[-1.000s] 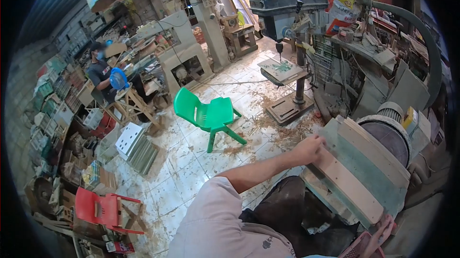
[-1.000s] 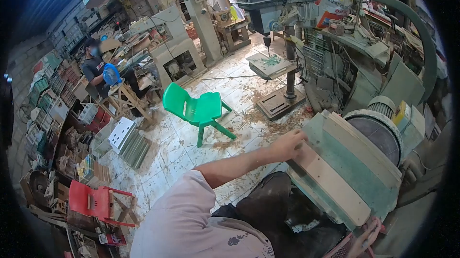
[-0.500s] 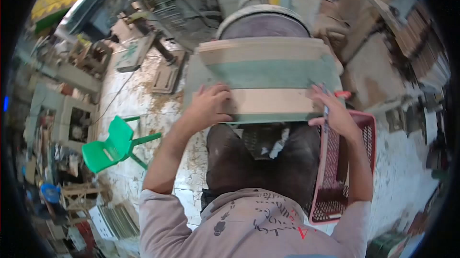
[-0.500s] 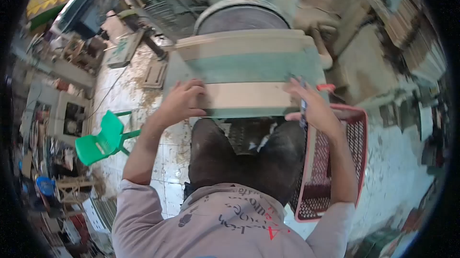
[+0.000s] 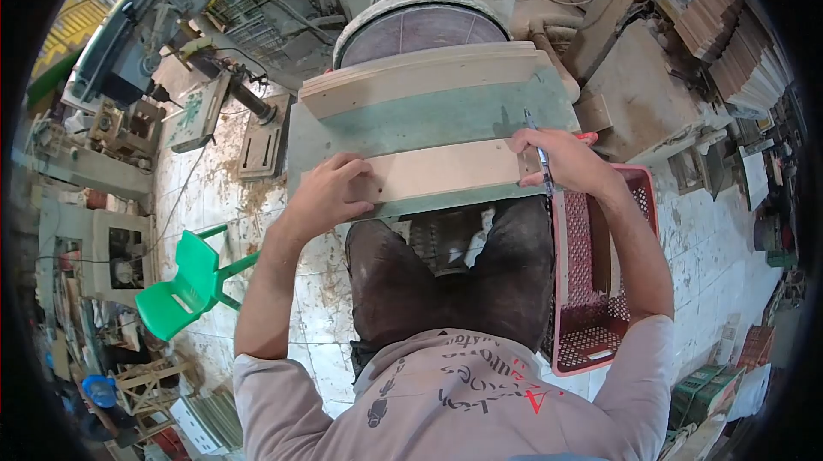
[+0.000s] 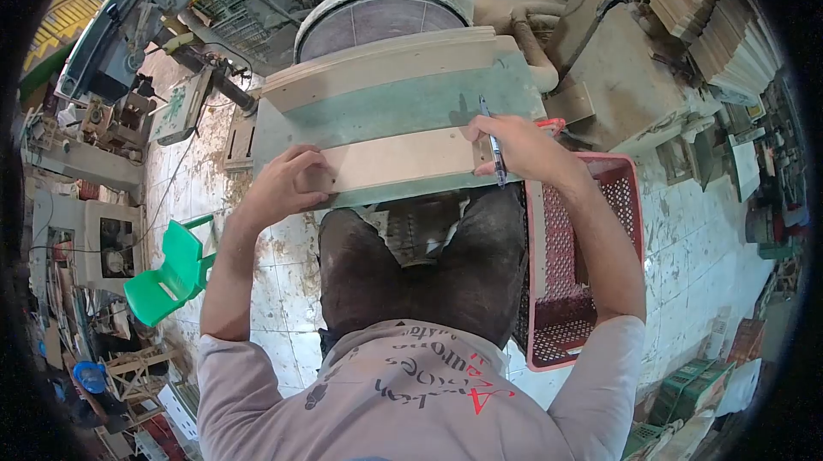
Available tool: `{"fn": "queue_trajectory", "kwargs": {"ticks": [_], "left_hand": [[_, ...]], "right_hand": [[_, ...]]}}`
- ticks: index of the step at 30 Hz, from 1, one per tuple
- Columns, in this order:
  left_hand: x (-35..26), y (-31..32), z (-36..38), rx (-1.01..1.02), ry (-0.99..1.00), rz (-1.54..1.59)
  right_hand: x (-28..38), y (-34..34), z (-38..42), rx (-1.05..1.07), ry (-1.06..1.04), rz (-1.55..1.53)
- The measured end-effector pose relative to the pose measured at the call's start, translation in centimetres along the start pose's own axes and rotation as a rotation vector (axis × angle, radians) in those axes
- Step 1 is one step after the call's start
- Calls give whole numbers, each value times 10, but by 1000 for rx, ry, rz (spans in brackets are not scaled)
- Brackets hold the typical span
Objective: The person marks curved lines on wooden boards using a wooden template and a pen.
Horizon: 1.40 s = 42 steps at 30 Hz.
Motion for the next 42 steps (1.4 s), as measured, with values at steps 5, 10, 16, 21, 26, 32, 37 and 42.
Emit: {"fn": "queue_trajectory", "kwargs": {"ticks": [5, 10, 16, 21, 26, 32, 37, 42], "left_hand": [[1, 1, -1, 23, -17, 18], [1, 1, -2, 32, -21, 45], [1, 4, -6, 89, -37, 60], [-38, 5, -23, 4, 49, 23], [-109, 39, -69, -38, 230, 84], [-162, 68, -103, -102, 392, 34], [-163, 84, -116, -41, 350, 43], [-154, 92, -121, -29, 279, 60]], "right_hand": [[2, -2, 1, -3, -7, -31], [-4, 0, 0, -14, -7, -23], [-19, -7, 14, -133, -1, -237], [-46, -39, 53, -681, 90, -635], [-74, -13, 55, -713, 105, -779], [-83, -5, 63, -833, 161, -1028], [-84, -8, 70, -886, 199, -1024], [-86, 1, 72, -853, 165, -1130]]}}
Point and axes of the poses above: each hand's wrist, its own z-axis away from the middle knuckle, its own y-axis out of the palm, x = y × z, the point moved 10 cm from there along -z, towards the middle knuckle, and after that the axes turned 2 degrees about z, right-handed, at the moved point
